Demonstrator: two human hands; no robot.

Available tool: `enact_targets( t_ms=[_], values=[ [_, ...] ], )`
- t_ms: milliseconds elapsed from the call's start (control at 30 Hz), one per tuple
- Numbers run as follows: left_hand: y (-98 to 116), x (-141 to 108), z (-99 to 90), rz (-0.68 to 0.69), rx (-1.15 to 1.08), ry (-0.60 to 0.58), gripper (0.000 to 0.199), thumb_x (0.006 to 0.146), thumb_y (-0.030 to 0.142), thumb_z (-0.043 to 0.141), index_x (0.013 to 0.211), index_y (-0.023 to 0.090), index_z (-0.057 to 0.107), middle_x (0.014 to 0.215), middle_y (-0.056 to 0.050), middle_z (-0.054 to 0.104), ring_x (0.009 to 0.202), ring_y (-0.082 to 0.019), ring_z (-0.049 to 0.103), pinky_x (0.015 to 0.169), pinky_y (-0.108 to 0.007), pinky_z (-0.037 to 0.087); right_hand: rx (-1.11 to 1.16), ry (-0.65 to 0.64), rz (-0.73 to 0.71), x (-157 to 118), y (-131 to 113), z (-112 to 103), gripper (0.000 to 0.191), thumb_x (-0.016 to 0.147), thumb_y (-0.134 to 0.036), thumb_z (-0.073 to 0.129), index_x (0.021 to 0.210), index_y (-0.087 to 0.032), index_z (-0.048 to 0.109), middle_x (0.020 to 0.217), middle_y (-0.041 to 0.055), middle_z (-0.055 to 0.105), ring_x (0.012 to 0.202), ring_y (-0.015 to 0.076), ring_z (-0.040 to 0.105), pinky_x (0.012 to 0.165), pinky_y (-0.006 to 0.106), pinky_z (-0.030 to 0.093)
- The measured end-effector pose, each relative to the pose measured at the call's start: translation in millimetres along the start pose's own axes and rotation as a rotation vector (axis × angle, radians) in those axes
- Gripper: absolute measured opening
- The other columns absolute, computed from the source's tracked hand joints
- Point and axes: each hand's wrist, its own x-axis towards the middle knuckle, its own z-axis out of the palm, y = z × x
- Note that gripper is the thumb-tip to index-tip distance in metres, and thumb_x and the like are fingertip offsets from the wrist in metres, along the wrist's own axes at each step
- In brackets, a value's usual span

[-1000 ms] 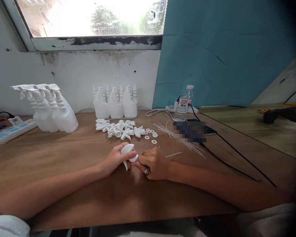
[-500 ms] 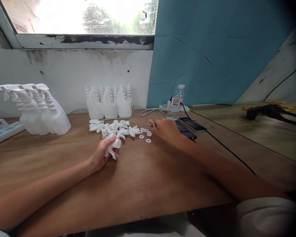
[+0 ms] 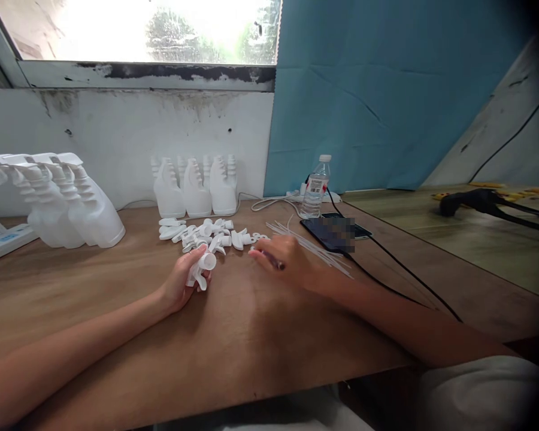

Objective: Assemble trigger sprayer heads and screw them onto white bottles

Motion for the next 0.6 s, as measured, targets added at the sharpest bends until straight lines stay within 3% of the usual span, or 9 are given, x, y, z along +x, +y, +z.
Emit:
enact_targets(
  t_ms=[133,267,433,600],
  values=[
    [-1,3,0.0,-0.027,-0.009,0.057,0.039,0.083,0.053,0.062,0.075,0.016,0.051,0.054,0.003,0.049,0.043,-0.008,0.043,0.036,-0.017,0.032,0.291,0.106,-0.301,-9,-26,15,0.015,0.093,-0.028,0.051,0.094,-0.016,0.059,0.081,0.0071,0.065,0.073,0.0140,0.060,0.067,0.024,0.045],
    [-1,3,0.9,-0.023,-0.019,0.065,0.040,0.081,0.054,0.064,0.074,0.016,0.052,0.054,0.003,0.050,0.043,-0.008,0.044,0.036,-0.017,0.033,0.334,0.094,-0.487,-10,-35,25,0.024,0.089,-0.023,0.052,0.111,-0.014,0.055,0.098,0.0112,0.066,0.088,0.0172,0.062,0.079,0.029,0.051],
    [-1,2,1.3,-0.013,-0.020,0.057,0.040,0.082,0.054,0.064,0.074,0.016,0.051,0.054,0.003,0.050,0.044,-0.008,0.045,0.036,-0.017,0.034,0.350,0.108,-0.499,-9,-30,23,0.029,0.083,-0.010,0.048,0.110,-0.015,0.056,0.094,0.0097,0.067,0.082,0.0160,0.062,0.073,0.027,0.052],
    [0,2,1.7,-0.016,-0.004,0.057,0.042,0.081,0.056,0.063,0.076,0.016,0.051,0.054,0.002,0.050,0.044,-0.008,0.046,0.037,-0.017,0.034,0.340,0.096,-0.419,-10,-31,25,0.034,0.084,-0.010,0.044,0.117,-0.014,0.053,0.096,0.0102,0.069,0.079,0.0157,0.064,0.072,0.028,0.051]
  ],
)
